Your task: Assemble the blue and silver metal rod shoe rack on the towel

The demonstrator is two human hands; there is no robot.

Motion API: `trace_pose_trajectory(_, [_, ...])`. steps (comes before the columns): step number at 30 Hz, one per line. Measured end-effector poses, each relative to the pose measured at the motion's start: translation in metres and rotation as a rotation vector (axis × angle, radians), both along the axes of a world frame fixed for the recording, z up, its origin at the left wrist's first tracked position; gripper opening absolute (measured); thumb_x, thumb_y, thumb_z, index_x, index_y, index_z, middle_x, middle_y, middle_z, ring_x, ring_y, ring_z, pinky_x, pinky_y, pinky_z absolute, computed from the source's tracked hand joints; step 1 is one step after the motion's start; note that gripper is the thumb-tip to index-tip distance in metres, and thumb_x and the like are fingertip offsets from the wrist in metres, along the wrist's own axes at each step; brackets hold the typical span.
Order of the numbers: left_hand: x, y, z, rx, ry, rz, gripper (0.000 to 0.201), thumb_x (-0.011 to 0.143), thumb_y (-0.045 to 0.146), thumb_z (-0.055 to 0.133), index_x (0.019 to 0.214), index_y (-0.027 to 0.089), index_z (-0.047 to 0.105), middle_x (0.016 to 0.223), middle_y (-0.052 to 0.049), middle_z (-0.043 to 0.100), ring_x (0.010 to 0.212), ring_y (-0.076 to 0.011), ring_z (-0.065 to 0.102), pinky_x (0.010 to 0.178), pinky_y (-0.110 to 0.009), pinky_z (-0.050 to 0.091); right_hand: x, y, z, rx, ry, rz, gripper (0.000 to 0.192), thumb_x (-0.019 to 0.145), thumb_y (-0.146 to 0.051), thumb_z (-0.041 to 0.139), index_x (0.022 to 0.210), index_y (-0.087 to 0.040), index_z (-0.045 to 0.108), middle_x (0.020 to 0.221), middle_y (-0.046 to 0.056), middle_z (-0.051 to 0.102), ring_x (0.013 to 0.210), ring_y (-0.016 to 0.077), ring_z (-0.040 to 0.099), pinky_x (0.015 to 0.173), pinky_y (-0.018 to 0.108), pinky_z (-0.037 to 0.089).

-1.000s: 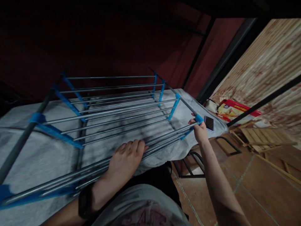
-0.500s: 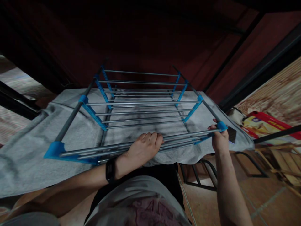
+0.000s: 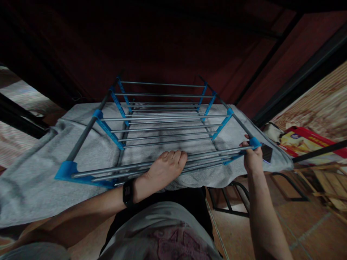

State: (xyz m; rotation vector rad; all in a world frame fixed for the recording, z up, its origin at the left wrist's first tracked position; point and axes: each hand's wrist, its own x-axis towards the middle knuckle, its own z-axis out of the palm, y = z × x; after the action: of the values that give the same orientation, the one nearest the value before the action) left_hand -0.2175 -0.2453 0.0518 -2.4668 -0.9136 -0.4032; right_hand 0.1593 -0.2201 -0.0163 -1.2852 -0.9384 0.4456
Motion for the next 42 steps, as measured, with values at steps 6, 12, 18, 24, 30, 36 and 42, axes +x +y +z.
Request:
trace_pose_trajectory(6, [0.001,0.001,0.005,-0.039,0.005,0.01,0.015,0.087,0.008,0.058,0.1,0.014,0.058,0.081,-0.003,0.062,0.07,-0.0199,0.062,0.064,-0.033,0.045,-0.002,-0.001,0.002,0.004,0.01,0.023,0.039,0.073,-0.039,0.07,0.108,-0.021,0.065,0.073,-0.003,0.059,0.066,0.0129,0.053,0.06,0.026,0.04])
trace_pose_trajectory(12, [-0.001,0.002,0.002,0.001,-0.021,-0.012,0.011,0.094,0.02,0.056,0.101,0.014,0.062,0.079,-0.003,0.063,0.072,-0.0196,0.062,0.066,-0.033,0.044,-0.003,-0.001,0.004,0.008,0.0,0.047,0.039,0.075,-0.04,0.068,0.11,-0.023,0.064,0.074,-0.002,0.06,0.066,0.013,0.052,0.059,0.026,0.039])
trace_pose_trajectory(18, [-0.002,0.005,0.0,0.095,-0.024,-0.062,0.033,0.095,0.029,0.056,0.12,0.01,0.061,0.084,-0.006,0.065,0.073,-0.0217,0.062,0.067,-0.036,0.045,-0.003,0.0,0.003,0.0,0.007,0.042,0.041,0.076,-0.041,0.068,0.113,-0.023,0.065,0.073,-0.002,0.06,0.068,0.0144,0.053,0.062,0.027,0.041])
trace_pose_trajectory(24, [-0.02,0.004,-0.012,0.012,-0.16,-0.275,0.04,0.092,0.013,0.051,0.131,0.02,0.057,0.12,-0.012,0.065,0.109,-0.0282,0.061,0.094,-0.043,0.047,-0.006,-0.001,0.006,-0.038,-0.014,0.007,0.045,0.077,-0.044,0.066,0.117,-0.023,0.063,0.077,-0.001,0.063,0.072,0.0156,0.054,0.066,0.029,0.043])
trace_pose_trajectory(30, [-0.03,-0.022,-0.06,-0.173,-0.154,-0.586,0.049,0.092,0.008,0.035,0.131,0.025,0.059,0.123,-0.003,0.068,0.121,-0.0191,0.057,0.11,-0.035,0.039,-0.005,0.0,0.005,-0.056,0.007,0.012,0.046,0.076,-0.044,0.066,0.117,-0.023,0.063,0.079,0.0,0.063,0.073,0.0167,0.056,0.067,0.03,0.044])
trace_pose_trajectory(36, [-0.029,-0.014,-0.106,-0.259,-0.084,-0.219,0.042,0.095,0.019,0.046,0.136,0.021,0.054,0.132,-0.009,0.063,0.114,-0.0233,0.063,0.094,-0.035,0.051,-0.004,-0.009,-0.014,-0.1,0.038,0.055,0.045,0.075,-0.043,0.07,0.115,-0.024,0.063,0.101,0.004,0.068,0.099,0.0246,0.061,0.087,0.038,0.047])
trace_pose_trajectory(42, [-0.044,-0.003,-0.127,-0.322,-0.144,-0.052,0.045,0.097,0.034,0.048,0.141,0.023,0.048,0.131,-0.008,0.064,0.105,-0.0223,0.068,0.081,-0.031,0.056,-0.007,-0.041,-0.052,-0.071,0.168,-0.003,0.042,0.082,-0.047,0.057,0.117,-0.025,0.061,0.122,0.004,0.064,0.116,0.0245,0.056,0.101,0.041,0.043])
